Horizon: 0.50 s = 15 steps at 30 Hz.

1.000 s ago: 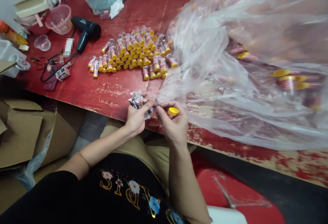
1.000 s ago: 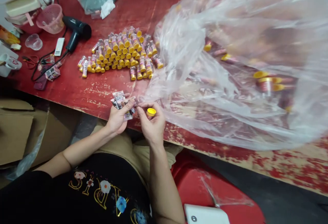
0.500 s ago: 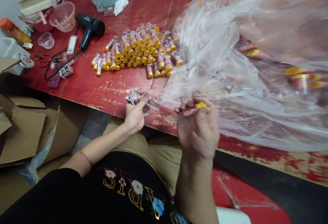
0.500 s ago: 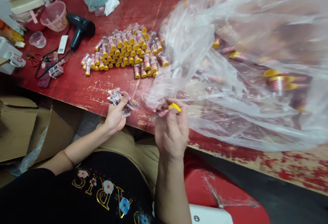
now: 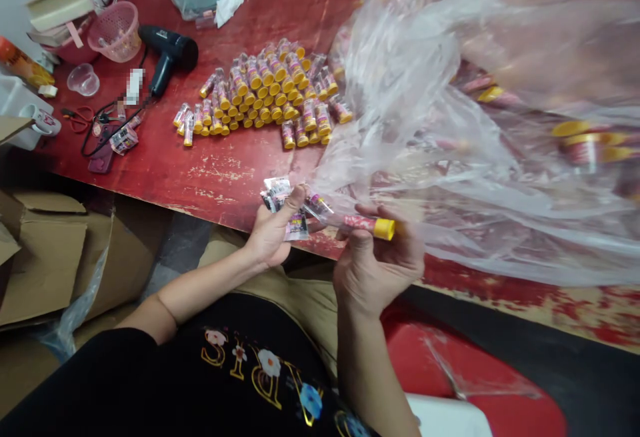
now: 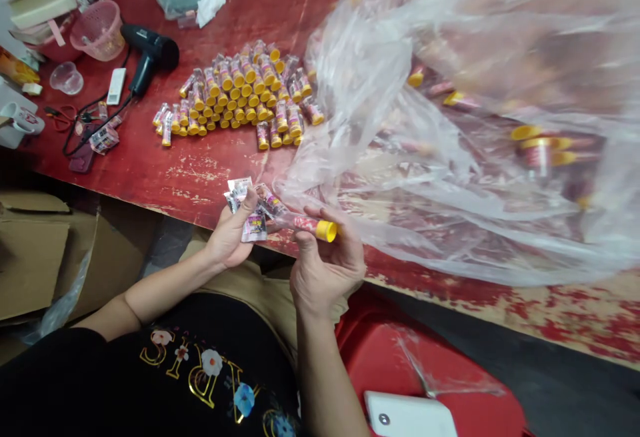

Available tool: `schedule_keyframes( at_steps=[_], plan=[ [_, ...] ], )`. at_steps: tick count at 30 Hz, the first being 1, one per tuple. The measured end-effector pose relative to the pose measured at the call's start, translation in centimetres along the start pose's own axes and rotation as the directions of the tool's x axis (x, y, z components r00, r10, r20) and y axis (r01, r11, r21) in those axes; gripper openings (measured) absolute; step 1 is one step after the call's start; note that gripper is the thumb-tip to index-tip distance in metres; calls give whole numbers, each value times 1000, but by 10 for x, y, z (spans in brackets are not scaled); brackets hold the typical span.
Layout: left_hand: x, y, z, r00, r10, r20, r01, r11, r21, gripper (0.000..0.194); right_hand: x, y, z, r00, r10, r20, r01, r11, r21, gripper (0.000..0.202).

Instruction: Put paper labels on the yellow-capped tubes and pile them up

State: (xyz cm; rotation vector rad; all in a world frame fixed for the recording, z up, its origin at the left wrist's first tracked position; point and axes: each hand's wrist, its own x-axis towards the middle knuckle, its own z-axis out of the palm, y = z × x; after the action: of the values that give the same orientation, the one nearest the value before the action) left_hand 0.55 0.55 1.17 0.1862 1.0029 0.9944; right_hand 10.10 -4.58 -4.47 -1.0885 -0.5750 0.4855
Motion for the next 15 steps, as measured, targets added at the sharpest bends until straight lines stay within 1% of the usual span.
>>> schedule_keyframes(
  at_steps=[2, 4, 5, 7, 9, 10, 13, 15],
  plan=[
    [-2, 0, -1, 999, 8, 33, -9, 1000, 10, 51, -3, -3, -5, 999, 1, 33, -1, 1000, -12, 34],
    [-2, -1, -3, 998, 9, 54, -11, 1000, 25, 49, -7, -6, -12, 993, -17, 118, 22, 999, -42, 29],
    [-2, -1, -4, 998, 3, 66, -5, 999, 33, 49, -9, -7, -16, 986, -45, 163, 60, 995, -82, 29],
    [-1, 0, -6, 996, -12, 91, 9, 999, 42, 50, -12, -9, -24, 962, -146, 230, 194, 960, -202, 32],
    [1, 1, -7, 993, -25, 117, 20, 999, 48, 51, -12, -11, -31, 920, -258, 294, 345, 889, -300, 38],
    [2, 2, -8, 991, -31, 132, 25, 998, 53, 52, -11, -12, -34, 896, -293, 332, 402, 855, -329, 42],
    [4, 3, -11, 983, -24, 182, 9, 997, 83, 56, -7, -19, -39, 820, -351, 451, 530, 763, -370, 56],
    [5, 2, -13, 981, 19, 195, -43, 992, 121, 58, -7, -23, -39, 790, -373, 488, 583, 703, -407, 65]
  ],
)
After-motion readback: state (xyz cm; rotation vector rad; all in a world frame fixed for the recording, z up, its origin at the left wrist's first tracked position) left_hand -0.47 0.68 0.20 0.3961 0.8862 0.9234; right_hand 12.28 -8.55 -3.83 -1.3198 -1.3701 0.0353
